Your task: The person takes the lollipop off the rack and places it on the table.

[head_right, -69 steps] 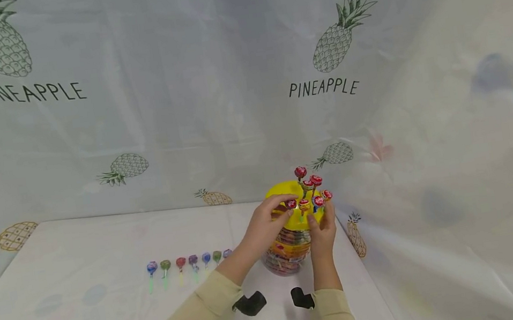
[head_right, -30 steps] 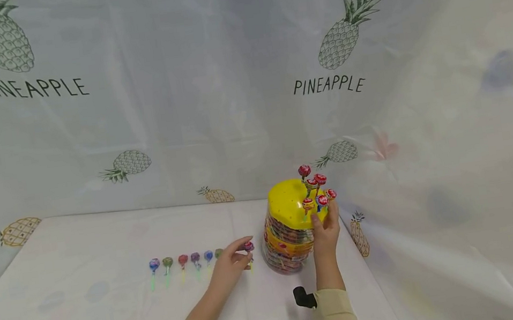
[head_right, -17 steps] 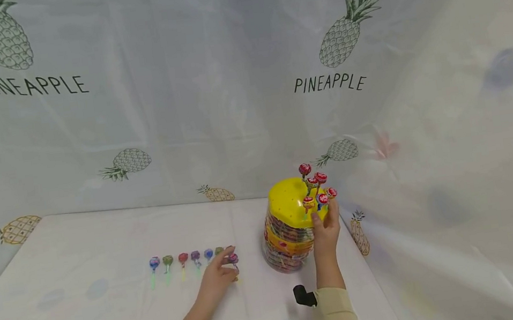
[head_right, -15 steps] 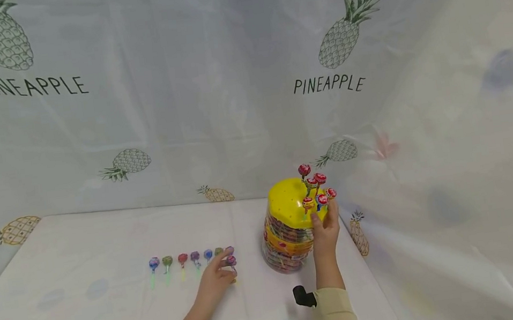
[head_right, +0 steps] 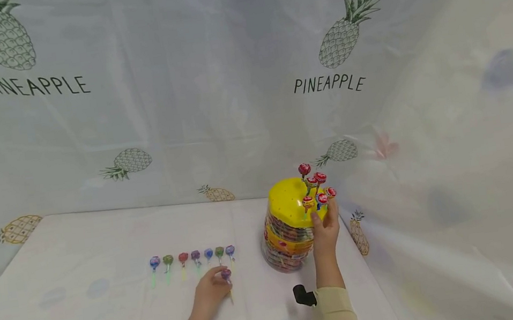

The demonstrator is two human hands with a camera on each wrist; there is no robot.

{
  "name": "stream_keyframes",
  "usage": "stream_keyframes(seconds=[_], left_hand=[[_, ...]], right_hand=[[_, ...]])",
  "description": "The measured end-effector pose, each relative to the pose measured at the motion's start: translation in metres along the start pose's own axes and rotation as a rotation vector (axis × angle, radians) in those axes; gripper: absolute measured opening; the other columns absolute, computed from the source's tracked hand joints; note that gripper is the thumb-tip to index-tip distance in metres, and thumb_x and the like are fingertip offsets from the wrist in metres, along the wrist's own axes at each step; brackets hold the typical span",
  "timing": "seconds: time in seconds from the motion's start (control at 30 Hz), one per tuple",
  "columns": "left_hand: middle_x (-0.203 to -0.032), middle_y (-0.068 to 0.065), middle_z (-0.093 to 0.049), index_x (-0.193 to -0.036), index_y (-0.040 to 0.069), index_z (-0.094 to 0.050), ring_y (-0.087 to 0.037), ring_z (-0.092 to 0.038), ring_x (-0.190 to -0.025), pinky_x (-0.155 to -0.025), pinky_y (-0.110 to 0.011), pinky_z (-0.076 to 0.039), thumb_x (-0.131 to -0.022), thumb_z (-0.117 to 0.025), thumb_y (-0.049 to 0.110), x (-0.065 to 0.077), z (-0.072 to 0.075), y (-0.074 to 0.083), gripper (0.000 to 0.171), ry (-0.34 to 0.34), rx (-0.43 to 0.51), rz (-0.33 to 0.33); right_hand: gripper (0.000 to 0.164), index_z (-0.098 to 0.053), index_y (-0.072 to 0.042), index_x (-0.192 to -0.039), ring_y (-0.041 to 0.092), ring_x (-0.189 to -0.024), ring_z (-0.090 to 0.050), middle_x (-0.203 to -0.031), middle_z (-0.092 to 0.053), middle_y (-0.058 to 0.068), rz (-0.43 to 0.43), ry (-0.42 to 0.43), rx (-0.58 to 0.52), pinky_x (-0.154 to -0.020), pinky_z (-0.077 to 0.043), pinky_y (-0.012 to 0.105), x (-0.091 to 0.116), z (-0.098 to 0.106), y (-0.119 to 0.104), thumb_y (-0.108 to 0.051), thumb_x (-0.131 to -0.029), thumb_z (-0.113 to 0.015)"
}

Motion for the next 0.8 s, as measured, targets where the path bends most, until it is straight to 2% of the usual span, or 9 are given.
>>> stream_keyframes(seconds=[0.3,0.57,0.67,0.8], left_hand=[[-0.070,0.002,-0.060,-0.114,0.000,-0.065,-0.010,-0.056,-0.061,-0.058,-0.027,-0.050,-0.073,-0.078,-0.005,-0.003,-0.009,-0.006,0.044,-0.023,-0.080,-0.059],[-0.067,0.002,-0.058,-0.112,0.000,-0.067,-0.011,-0.055,-0.058,-0.056,-0.028,-0.048,-0.071,-0.081,-0.004,-0.009,-0.013,-0.002,0.043,-0.100,-0.133,-0.074],[-0.067,0.002,-0.058,-0.112,0.001,-0.067,-0.011,-0.055,-0.058,-0.056,-0.028,-0.048,-0.071,-0.081,-0.003,-0.011,-0.015,-0.001,0.044,-0.128,-0.140,-0.067],[-0.067,0.002,-0.059,-0.112,0.002,-0.067,-0.011,-0.055,-0.058,-0.056,-0.028,-0.048,-0.071,-0.081,-0.002,-0.014,-0.017,-0.002,0.044,-0.147,-0.167,-0.067]], right_hand=[[0.051,-0.043,-0.020,-0.148,0.018,-0.122,-0.048,-0.139,-0.044,0.002,0.001,0.000,0.025,-0.094,-0.046,0.021,0.000,0.000,0.001,-0.006,-0.100,-0.051],[0.051,-0.041,-0.011,-0.148,0.015,-0.121,-0.047,-0.137,-0.042,0.000,0.002,-0.005,-0.001,-0.094,-0.046,0.020,-0.001,0.001,0.001,0.001,-0.099,-0.047],[0.052,-0.035,-0.004,-0.149,0.015,-0.123,-0.045,-0.138,-0.041,0.000,0.003,-0.016,0.004,-0.096,-0.044,0.020,-0.002,0.001,0.001,0.001,-0.099,-0.047],[0.054,-0.033,-0.003,-0.150,0.016,-0.127,-0.042,-0.140,-0.042,0.001,-0.002,-0.014,0.016,-0.100,-0.041,0.020,-0.001,-0.001,0.001,-0.001,-0.099,-0.049]])
Point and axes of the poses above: each hand's wrist, its own x-axis away from the middle knuckle, its own z-axis out of the back of the hand, y = z × x, the point moved 8 cm from there along -x, towards the middle knuckle
